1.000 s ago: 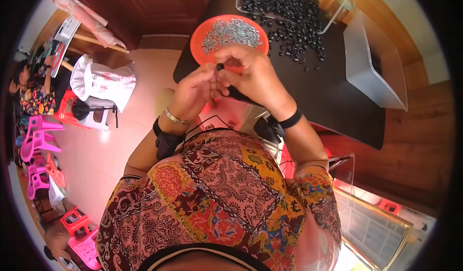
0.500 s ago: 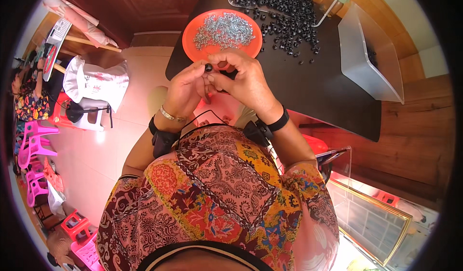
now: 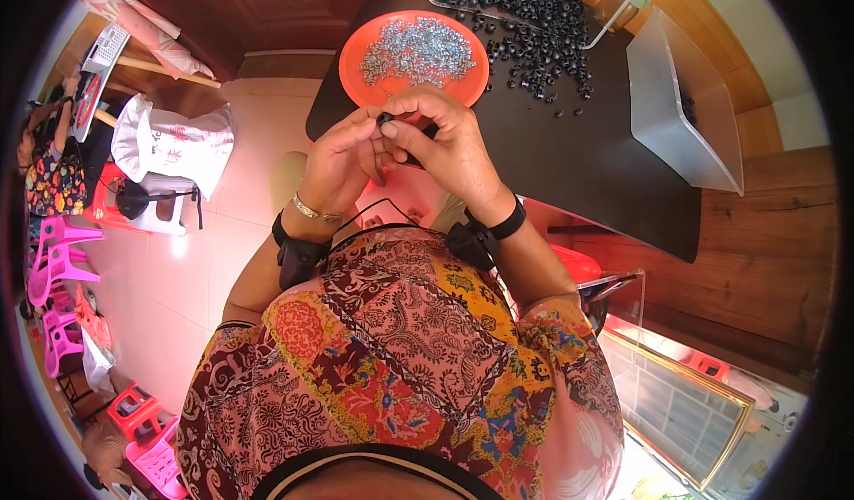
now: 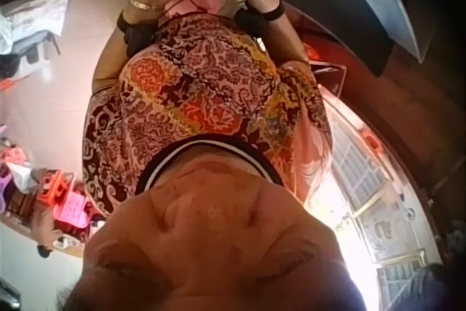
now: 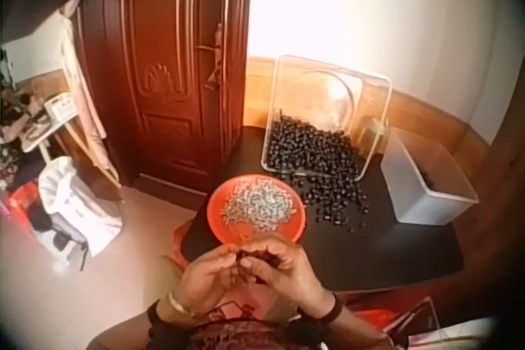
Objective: Manually insert small silver metal pins into black beads and place them aside.
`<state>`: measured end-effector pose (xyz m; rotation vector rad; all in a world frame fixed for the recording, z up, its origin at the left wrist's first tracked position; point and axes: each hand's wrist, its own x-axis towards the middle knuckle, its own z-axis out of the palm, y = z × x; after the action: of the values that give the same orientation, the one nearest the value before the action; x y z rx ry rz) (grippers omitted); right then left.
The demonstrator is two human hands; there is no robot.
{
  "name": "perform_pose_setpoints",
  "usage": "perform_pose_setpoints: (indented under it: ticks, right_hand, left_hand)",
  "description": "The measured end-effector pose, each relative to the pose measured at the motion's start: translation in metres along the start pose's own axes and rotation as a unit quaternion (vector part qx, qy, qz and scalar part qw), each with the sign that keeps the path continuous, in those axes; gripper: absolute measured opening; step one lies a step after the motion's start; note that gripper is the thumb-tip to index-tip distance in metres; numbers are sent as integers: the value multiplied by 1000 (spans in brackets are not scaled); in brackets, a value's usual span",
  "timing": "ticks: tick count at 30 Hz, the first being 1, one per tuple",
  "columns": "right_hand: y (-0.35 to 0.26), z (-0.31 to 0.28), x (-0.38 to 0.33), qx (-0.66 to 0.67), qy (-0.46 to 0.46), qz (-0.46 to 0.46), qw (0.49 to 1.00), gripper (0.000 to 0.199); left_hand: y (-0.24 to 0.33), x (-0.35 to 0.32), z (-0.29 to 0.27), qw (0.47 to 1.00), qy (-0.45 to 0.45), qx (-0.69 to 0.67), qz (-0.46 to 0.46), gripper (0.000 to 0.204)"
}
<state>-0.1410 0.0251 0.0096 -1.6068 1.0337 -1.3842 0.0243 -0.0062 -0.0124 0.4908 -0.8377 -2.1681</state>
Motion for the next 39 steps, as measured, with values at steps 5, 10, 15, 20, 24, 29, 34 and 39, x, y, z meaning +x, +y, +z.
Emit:
perform_pose_setpoints:
  ticks: [5,10,15,20,24,29,34,39]
  right_hand:
    - [5,1,-3,15,0,2,1000,19]
    - [6,0,-6,31,3,-3,1000,18]
    - [5,-2,-7,18,3,-13,1000,17]
    - [6,-3,-5,-149,8,-108,983,19]
    - [1,1,-6,-182,22,-115,976,23]
    - [5,2,-7,-199,38,-135,970,23]
    - [3,1,-7,-246,46,-149,957,18]
    - [2,3,-10,-274,66,-152,947,16]
  left_hand:
    - [-4,2,-5,1000,-24,-9,2,25]
    - [-4,2,1,1000,-17,-13,3,23]
    - [-4,2,0,999,-32,11,-2,23]
    - [-3,0,1,999,-35,8,-9,24]
    - [-7,2,-3,999,-27,-43,-9,23]
    - [-8,2,-4,1000,-18,-13,-15,26]
    - [-8,0,0,1000,-13,0,-16,27]
    - [-9,-2,-2,1000,-22,-8,-13,28]
